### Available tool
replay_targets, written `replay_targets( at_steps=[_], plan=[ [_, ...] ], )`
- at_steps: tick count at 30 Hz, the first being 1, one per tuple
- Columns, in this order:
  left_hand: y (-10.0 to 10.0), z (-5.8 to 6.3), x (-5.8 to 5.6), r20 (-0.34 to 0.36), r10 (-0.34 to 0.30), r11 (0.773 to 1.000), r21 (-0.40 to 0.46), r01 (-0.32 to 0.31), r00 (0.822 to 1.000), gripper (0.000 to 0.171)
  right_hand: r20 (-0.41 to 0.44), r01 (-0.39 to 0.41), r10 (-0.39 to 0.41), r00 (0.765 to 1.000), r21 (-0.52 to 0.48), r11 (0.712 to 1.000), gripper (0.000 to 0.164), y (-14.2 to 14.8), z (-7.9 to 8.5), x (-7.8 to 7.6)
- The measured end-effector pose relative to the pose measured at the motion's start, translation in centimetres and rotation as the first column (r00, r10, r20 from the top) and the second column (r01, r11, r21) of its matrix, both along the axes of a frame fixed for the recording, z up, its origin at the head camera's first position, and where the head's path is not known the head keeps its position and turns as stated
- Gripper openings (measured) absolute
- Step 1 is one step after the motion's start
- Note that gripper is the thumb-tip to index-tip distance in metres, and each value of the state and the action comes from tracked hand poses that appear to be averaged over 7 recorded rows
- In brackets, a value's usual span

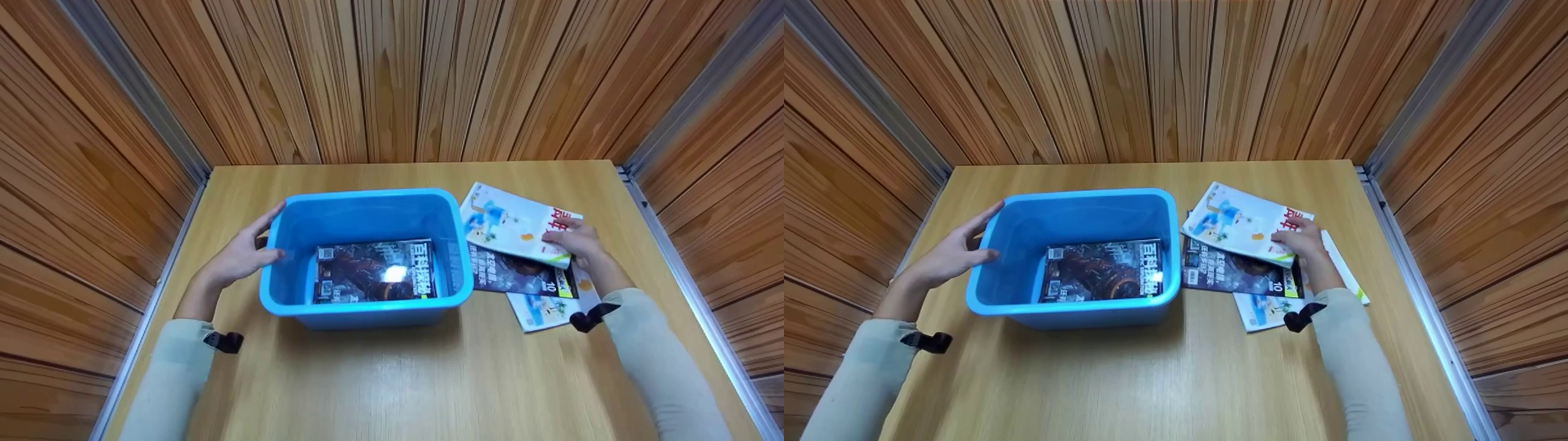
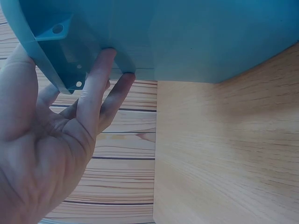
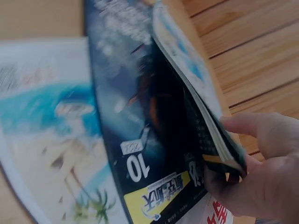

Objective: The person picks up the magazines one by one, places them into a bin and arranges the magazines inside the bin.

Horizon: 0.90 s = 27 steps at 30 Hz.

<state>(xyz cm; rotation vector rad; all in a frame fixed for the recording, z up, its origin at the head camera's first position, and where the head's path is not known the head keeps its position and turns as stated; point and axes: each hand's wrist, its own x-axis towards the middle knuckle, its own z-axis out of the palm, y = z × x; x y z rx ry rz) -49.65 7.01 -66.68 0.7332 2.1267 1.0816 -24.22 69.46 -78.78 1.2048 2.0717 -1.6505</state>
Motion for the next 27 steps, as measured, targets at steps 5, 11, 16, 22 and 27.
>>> replay_targets(
  at_steps=[5, 11, 16, 22, 27],
  plan=[
    [0.0, 0.1, 0.1, -0.002, 0.005, 1.000, -0.006, -0.005, 1.000, 0.099, 0.006, 0.111, -0.114, 0.993, -0.295, 0.949, 0.085, 0.6, 0.9, -0.1],
    [0.1, 0.1, 0.0, -0.005, 0.003, 1.000, -0.003, -0.003, 1.000, 0.097, 0.001, 0.056, -0.059, 0.998, -0.328, 0.943, 0.086, 0.3, 1.5, -0.1],
    [0.0, 0.0, 0.0, -0.006, 0.004, 1.000, -0.007, -0.004, 1.000, 0.096, -0.084, -0.059, 0.044, 0.995, -0.186, 0.981, 0.089, 0.1, 1.3, -0.1],
    [-0.1, 0.1, 0.1, -0.008, 0.008, 1.000, -0.008, -0.009, 1.000, 0.096, -0.162, -0.198, 0.187, 0.969, -0.051, 0.979, 0.089, 0.5, 1.1, 0.1],
    [-0.1, 0.0, 0.1, 0.004, 0.011, 1.000, -0.012, -0.011, 1.000, 0.097, -0.198, -0.241, 0.235, 0.952, -0.005, 0.971, 0.092, 0.7, 1.2, 0.2]
  ],
)
